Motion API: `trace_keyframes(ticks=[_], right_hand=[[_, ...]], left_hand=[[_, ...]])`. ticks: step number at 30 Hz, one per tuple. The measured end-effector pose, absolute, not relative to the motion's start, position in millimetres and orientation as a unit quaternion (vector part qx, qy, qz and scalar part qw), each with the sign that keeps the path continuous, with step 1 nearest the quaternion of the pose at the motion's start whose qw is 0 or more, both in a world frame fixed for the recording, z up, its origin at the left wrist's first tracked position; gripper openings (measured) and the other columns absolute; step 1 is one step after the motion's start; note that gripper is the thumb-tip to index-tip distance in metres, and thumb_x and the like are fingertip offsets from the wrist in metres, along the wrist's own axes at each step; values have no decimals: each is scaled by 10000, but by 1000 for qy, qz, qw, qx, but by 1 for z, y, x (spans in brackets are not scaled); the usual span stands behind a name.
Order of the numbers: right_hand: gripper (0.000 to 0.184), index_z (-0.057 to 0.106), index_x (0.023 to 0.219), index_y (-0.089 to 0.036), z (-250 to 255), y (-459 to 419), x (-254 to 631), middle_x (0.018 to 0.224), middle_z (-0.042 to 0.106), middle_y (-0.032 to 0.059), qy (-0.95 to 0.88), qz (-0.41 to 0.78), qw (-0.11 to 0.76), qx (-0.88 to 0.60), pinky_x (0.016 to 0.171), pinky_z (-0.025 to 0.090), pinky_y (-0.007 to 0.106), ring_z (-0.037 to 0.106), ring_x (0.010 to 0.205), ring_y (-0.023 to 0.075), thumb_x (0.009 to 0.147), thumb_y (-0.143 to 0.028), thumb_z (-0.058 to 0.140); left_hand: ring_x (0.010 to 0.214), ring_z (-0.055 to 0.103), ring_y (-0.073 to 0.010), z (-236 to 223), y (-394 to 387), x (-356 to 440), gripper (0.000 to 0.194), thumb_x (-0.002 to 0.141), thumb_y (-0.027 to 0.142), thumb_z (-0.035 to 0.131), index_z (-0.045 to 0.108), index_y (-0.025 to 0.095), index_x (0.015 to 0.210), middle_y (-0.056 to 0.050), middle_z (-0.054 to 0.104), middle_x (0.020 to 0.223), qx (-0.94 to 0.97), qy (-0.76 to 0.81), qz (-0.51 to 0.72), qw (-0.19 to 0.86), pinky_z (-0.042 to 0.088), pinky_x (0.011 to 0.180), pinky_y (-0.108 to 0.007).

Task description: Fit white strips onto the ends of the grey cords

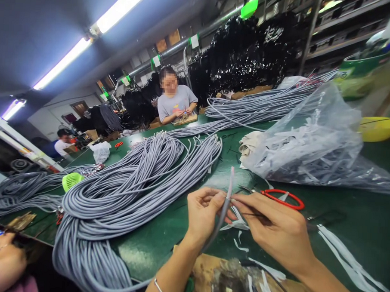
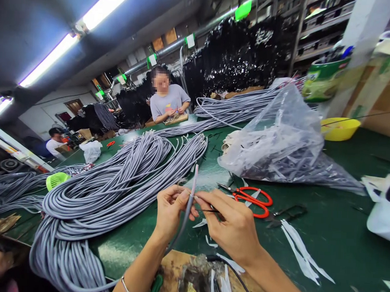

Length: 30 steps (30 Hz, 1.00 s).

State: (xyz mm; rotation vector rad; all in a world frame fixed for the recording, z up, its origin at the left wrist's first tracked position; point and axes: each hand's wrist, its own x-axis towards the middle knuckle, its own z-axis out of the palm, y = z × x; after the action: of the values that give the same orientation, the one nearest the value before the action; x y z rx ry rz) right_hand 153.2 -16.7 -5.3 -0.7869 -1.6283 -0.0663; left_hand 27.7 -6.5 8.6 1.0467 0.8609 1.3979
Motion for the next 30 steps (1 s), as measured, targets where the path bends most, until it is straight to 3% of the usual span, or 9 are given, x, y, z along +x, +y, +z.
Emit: trace_keyframes(ticks=[6, 11, 20, 30], right_hand=[[123, 610, 818, -222, -6, -18, 154, 649, 635, -25, -689, -16, 621, -373, 469, 464, 194, 574, 490, 91, 873, -139, 538], [83, 638, 931, -213, -1, -25, 159, 814, 652, 68, -581, -135, 640, -485, 530, 465, 252, 616, 640, 154, 870, -208, 581], [222, 667, 742, -219, -4, -27, 150, 615, 690, -3, -661, -266, 529, -460, 519, 399, 275, 610, 502, 122, 908, -191, 523], [260, 669, 733, -205, -6, -25, 150, 593, 678, 1, -649, -274, 535, -467, 493, 379, 258, 599, 481, 111, 931, -210, 501]], left_hand=[[325, 532, -86, 13, -7, 25, 433, 542, 506, 828, 657, 120, 641, 0, 609, 444, 476, 365, 577, 555, 444, 342, -162], [411, 563, -98, 12, -7, 22, 382, 497, 401, 862, 722, 110, 703, -24, 655, 545, 480, 388, 582, 529, 458, 388, -183], [410, 563, -103, 14, -9, 24, 341, 484, 356, 861, 737, 111, 686, -25, 655, 527, 464, 407, 595, 514, 474, 398, -195], [407, 569, -108, 9, -10, 27, 327, 496, 364, 857, 736, 118, 674, -34, 664, 537, 475, 409, 587, 512, 469, 387, -194]])
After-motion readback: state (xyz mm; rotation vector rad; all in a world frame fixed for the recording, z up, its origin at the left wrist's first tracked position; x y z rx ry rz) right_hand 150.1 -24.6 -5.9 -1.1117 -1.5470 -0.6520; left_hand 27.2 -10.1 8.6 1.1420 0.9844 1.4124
